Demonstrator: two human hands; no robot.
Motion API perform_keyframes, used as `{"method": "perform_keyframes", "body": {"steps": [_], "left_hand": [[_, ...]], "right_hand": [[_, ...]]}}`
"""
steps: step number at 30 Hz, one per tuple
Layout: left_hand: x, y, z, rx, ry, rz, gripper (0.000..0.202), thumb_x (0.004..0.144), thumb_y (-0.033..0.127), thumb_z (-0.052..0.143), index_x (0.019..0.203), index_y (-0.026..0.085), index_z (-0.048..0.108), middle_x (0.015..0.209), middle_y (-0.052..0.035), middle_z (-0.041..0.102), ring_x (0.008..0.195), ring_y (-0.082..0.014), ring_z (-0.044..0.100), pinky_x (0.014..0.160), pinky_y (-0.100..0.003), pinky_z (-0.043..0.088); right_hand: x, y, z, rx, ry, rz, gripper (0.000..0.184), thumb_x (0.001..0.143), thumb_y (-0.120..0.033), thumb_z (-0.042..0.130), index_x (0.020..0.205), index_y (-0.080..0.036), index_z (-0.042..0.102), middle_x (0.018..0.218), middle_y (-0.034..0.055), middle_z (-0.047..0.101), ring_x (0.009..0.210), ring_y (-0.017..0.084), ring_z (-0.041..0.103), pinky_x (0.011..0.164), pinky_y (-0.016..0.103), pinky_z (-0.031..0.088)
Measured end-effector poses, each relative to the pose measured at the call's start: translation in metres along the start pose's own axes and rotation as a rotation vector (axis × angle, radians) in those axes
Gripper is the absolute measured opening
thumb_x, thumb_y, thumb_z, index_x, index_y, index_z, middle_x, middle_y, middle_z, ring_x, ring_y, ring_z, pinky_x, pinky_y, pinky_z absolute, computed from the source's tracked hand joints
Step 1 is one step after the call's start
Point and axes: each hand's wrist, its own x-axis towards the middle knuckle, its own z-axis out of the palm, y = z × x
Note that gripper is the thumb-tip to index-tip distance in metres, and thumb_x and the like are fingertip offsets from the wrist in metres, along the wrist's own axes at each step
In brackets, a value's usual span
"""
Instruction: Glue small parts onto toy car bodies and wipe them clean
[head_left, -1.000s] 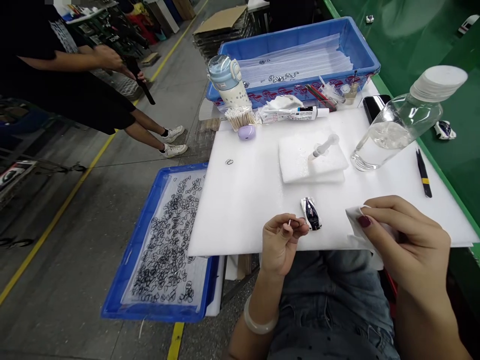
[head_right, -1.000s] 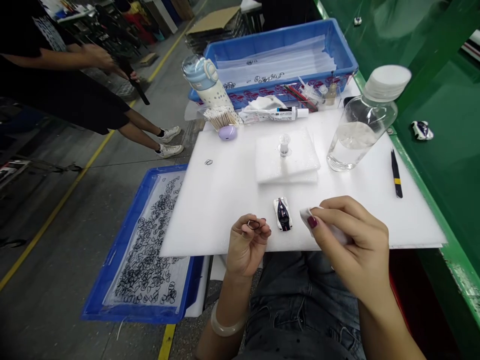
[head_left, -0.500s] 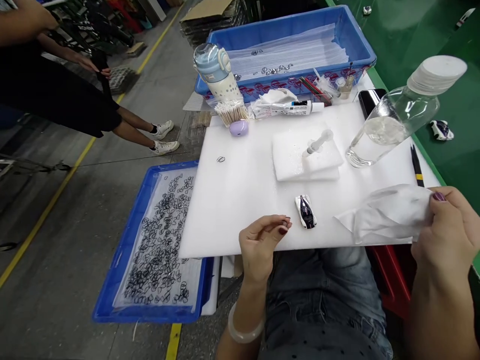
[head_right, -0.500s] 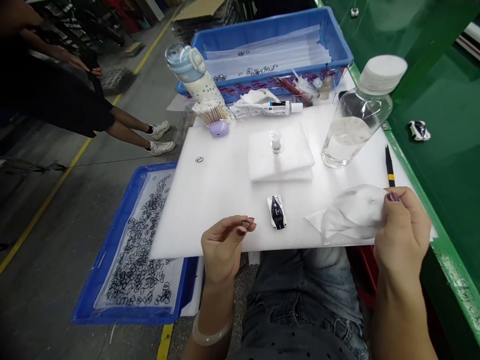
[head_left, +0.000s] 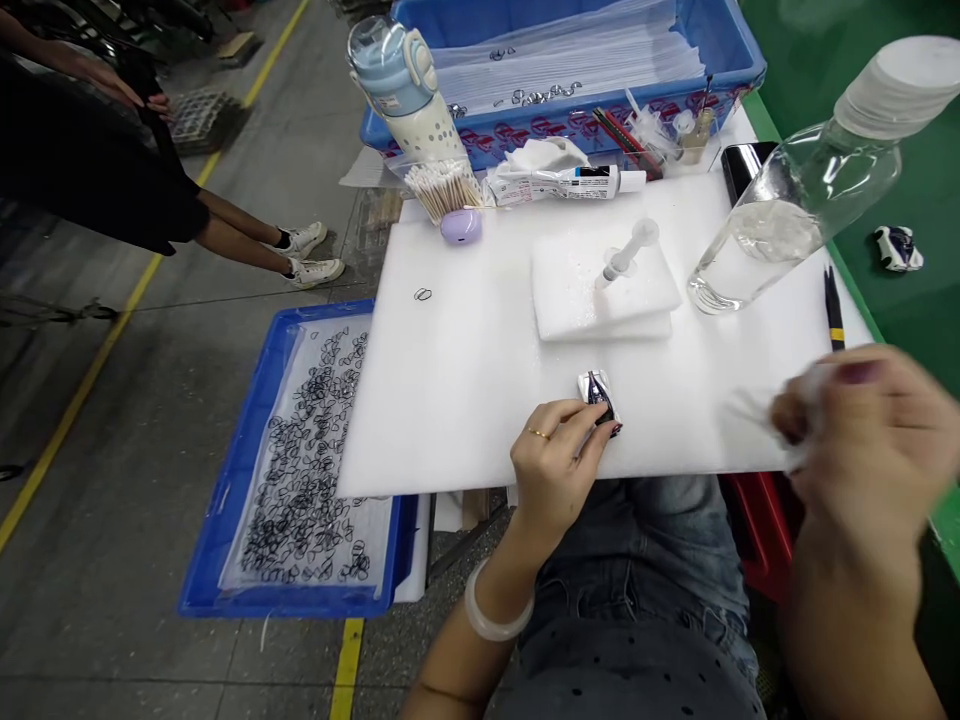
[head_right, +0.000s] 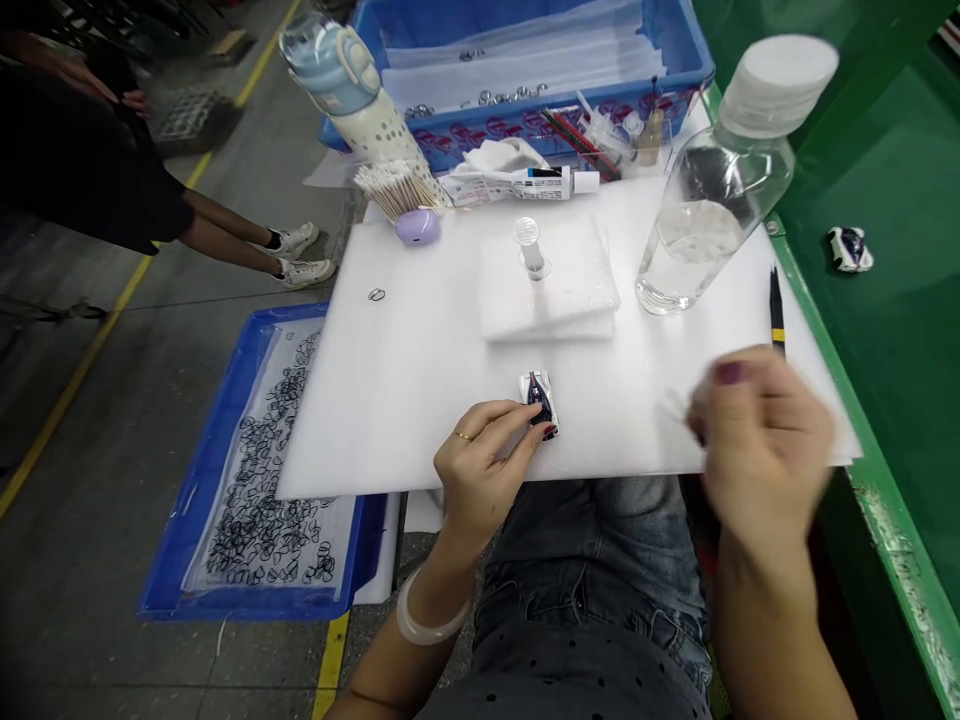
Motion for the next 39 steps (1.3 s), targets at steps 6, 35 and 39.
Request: {"method": "perform_keyframes", "body": {"steps": [6,35,39], "left_hand": [[0.0,-0.001,0.001,-0.019,-0.023,-0.049,0.015,0.084,0.021,0.077,0.098,0.017,0.075,0.09,-0.0052,0.072,0.082,-0.0181,0.071,0.072,-0.032,0.063],[0.005,-0.003,-0.008,-0.145,-0.129,-0.274,0.02,0.082,0.012,0.074,0.101,0.019,0.075,0.112,-0.0072,0.074,0.104,-0.0216,0.071,0.091,-0.041,0.062],[0.005,-0.004,-0.009,-0.149,-0.131,-0.283,0.021,0.082,0.011,0.073,0.1,0.02,0.074,0.111,-0.0066,0.074,0.103,-0.0222,0.07,0.091,-0.042,0.061]], "right_hand": [[-0.001,-0.001,0.051,-0.294,-0.608,-0.053,0.015,0.092,-0.032,0.059,0.083,-0.02,0.06,0.064,-0.0021,0.055,0.056,0.012,0.046,0.054,0.026,0.033],[-0.002,0.009,0.063,-0.45,-0.64,-0.202,0.012,0.092,-0.028,0.056,0.085,-0.018,0.059,0.079,0.0027,0.062,0.065,0.014,0.052,0.058,0.027,0.036],[-0.002,0.009,0.063,-0.443,-0.62,-0.209,0.012,0.091,-0.028,0.057,0.084,-0.018,0.06,0.078,0.0028,0.063,0.064,0.014,0.053,0.057,0.027,0.036]]}}
